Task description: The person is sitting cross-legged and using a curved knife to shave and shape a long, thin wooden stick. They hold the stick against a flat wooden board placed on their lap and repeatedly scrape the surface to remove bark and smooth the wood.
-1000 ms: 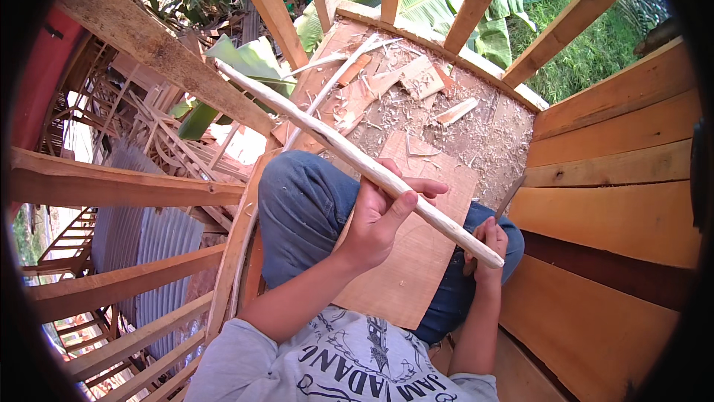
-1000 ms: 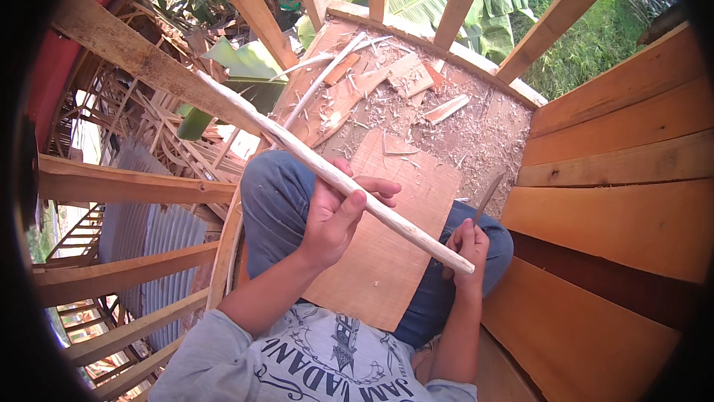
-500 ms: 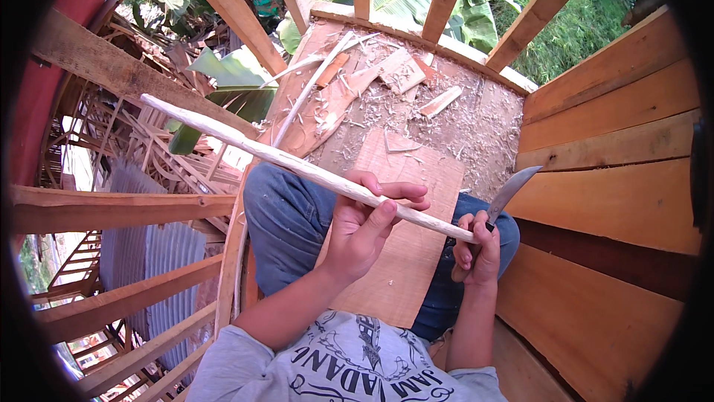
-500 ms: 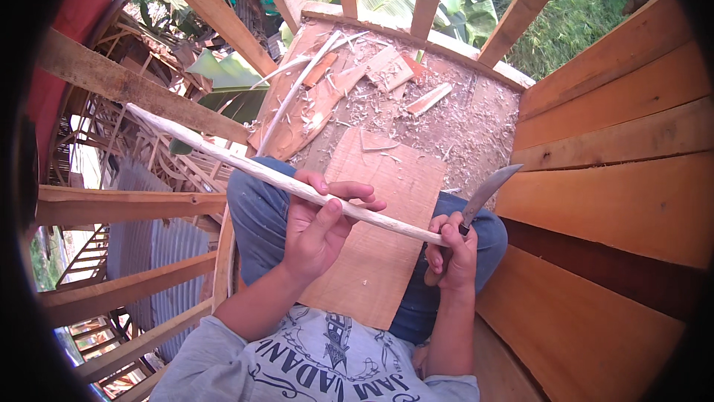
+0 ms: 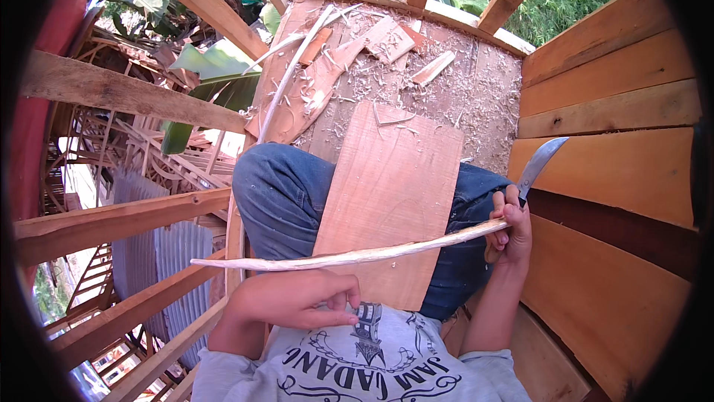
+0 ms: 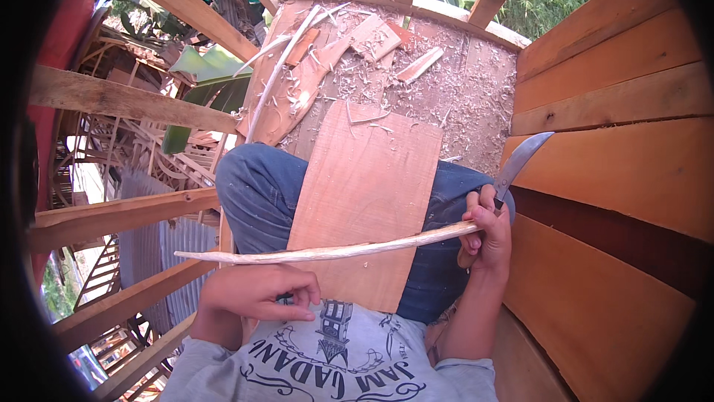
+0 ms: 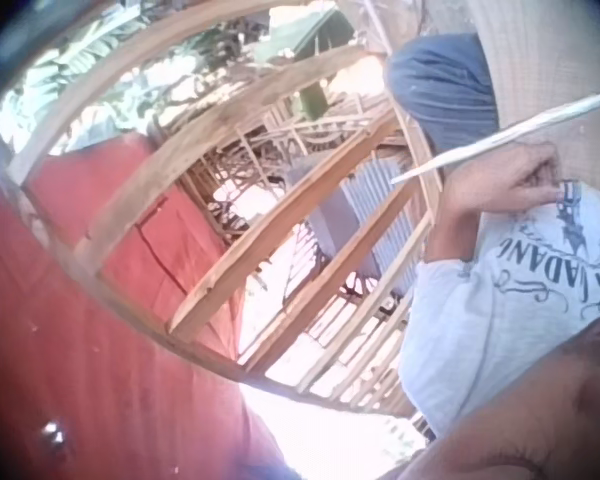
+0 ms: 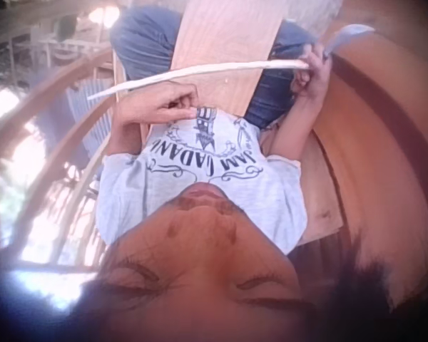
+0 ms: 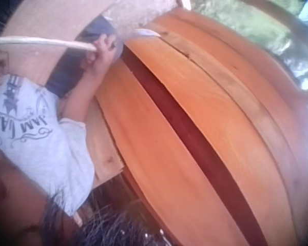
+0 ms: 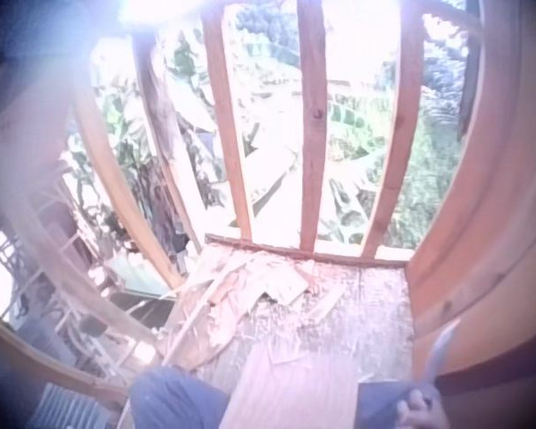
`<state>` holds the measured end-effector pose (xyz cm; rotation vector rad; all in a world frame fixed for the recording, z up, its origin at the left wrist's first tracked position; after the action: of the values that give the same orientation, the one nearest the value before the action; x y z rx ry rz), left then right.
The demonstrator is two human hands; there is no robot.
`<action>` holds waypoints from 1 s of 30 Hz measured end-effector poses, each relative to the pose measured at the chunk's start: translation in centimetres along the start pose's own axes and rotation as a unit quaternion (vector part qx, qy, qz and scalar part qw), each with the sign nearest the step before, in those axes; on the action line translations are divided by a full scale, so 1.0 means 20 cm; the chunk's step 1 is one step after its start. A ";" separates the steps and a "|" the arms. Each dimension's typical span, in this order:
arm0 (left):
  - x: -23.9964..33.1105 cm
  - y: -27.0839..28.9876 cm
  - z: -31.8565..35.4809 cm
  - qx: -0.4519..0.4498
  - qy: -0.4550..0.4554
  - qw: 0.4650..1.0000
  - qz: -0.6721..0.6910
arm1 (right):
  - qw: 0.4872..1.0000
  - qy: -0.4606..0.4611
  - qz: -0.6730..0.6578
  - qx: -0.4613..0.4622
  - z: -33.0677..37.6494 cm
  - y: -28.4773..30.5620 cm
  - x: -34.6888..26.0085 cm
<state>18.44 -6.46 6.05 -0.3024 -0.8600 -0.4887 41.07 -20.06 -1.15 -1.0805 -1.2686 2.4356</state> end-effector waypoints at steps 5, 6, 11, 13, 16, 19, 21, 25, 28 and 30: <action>0.16 0.24 0.27 0.253 -0.051 0.956 -0.141 | 0.995 -0.030 0.080 0.047 -0.04 0.06 0.08; 0.17 0.33 0.33 0.347 -0.030 0.921 -0.171 | 0.994 -0.030 0.092 0.050 -0.05 0.06 0.08; -0.15 0.33 0.19 0.307 0.126 0.849 -0.411 | 0.989 -0.016 0.107 0.100 -0.10 0.07 0.08; -0.20 0.33 0.14 0.296 0.118 0.862 -0.395 | 0.988 -0.006 0.109 0.107 -0.11 0.07 0.08; -0.22 0.35 0.12 0.316 0.078 0.872 -0.366 | 0.979 0.013 0.165 0.121 -0.11 0.06 0.08; -0.25 0.35 0.11 0.285 0.083 0.902 -0.313 | 0.955 0.054 0.208 0.205 -0.10 0.05 0.03; -0.30 0.32 0.09 0.263 0.138 0.926 -0.232 | 0.945 0.108 0.239 0.197 -0.09 0.04 -0.02; -0.23 0.26 0.04 0.282 0.063 0.957 -0.021 | 0.891 0.181 0.404 0.104 0.01 -0.07 0.00; -0.17 0.24 -0.01 0.298 0.042 0.953 0.018 | 0.791 0.239 0.563 -0.033 0.12 -0.44 0.13; -0.11 0.24 -0.01 0.331 0.037 0.943 0.001 | 0.712 0.238 0.655 -0.086 0.17 -0.58 0.26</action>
<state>19.83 -1.81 3.90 0.3320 -0.9016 -0.1848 33.30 -12.60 6.36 -3.2154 -0.4933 2.2647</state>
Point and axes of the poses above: each hand's wrist, its own z-axis away from the middle knuckle, its own y-axis out of the back of the hand, x = y × z, the point moved 10 cm from there along -z, towards the middle knuckle, and after that the axes turned 7 degrees about -z, right-handed, at the moved point
